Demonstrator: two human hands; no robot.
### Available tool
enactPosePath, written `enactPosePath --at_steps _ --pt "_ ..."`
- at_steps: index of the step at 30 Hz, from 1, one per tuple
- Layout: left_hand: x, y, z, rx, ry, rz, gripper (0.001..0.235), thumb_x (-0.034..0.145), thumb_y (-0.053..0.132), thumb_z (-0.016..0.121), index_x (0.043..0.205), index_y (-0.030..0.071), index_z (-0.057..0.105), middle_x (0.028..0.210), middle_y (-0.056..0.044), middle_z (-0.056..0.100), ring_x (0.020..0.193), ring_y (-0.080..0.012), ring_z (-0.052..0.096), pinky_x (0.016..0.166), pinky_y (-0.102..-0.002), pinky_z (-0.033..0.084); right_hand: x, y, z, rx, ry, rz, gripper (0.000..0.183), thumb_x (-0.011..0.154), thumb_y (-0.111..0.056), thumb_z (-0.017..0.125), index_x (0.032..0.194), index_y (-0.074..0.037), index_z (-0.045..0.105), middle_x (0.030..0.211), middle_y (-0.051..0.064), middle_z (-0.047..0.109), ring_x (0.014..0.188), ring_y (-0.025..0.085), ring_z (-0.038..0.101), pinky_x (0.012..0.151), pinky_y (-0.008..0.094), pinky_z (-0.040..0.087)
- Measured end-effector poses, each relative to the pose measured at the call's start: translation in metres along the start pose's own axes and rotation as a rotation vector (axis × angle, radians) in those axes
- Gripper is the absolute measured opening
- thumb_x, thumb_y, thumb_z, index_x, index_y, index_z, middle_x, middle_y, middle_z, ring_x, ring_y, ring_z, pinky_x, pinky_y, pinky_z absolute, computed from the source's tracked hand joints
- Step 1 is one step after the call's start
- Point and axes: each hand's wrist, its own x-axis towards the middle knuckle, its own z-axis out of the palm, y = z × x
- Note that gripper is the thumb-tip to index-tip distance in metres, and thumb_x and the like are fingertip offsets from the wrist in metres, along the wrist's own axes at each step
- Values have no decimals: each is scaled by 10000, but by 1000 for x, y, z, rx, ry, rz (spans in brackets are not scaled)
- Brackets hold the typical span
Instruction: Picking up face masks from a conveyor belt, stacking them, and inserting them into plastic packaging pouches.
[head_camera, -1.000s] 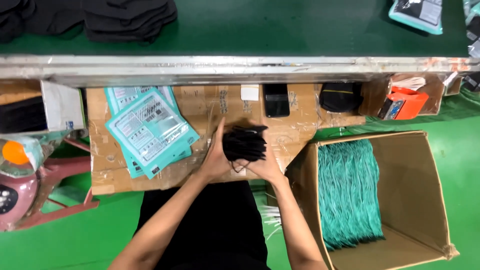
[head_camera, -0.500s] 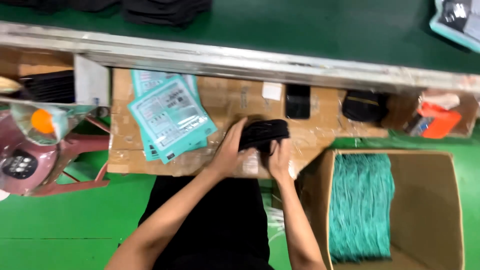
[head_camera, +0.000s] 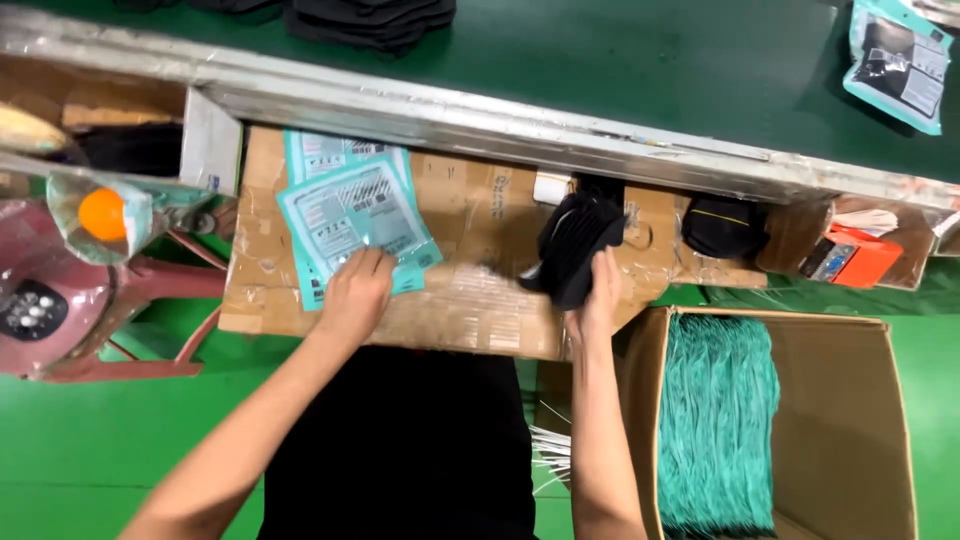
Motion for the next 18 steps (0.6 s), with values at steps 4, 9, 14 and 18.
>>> enactPosePath --at_steps 4,9,14,18 --pt "13 4 -9 -73 54 -9 126 849 59 710 908 14 608 922 -140 592 925 -353 612 772 -466 515 -15 35 20 -362 -265 187 382 971 -93 668 1333 5 601 1086 106 716 976 201 690 890 351 568" --pt "5 4 -8 -124 208 -9 228 793 -42 645 1017 -5 628 1018 -146 619 1001 -369 616 825 -453 525 -40 69 89 -598 -401 153 386 937 -100 787 1283 34 680 1054 82 717 959 132 644 864 278 523" --pt "10 32 -50 -300 266 -111 224 884 31 715 1106 18 689 1087 -146 680 1046 -363 643 866 -430 527 -34 31 104 -114 -186 431 368 965 -205 689 1236 41 658 1072 124 749 890 196 729 763 327 610" --pt "4 61 -35 -771 -29 -394 450 897 79 734 1316 -24 606 1090 -193 740 976 -219 739 853 -337 561 -34 19 97 -82 -163 414 357 982 -263 652 1223 -1 675 1082 110 752 894 184 738 733 310 620"
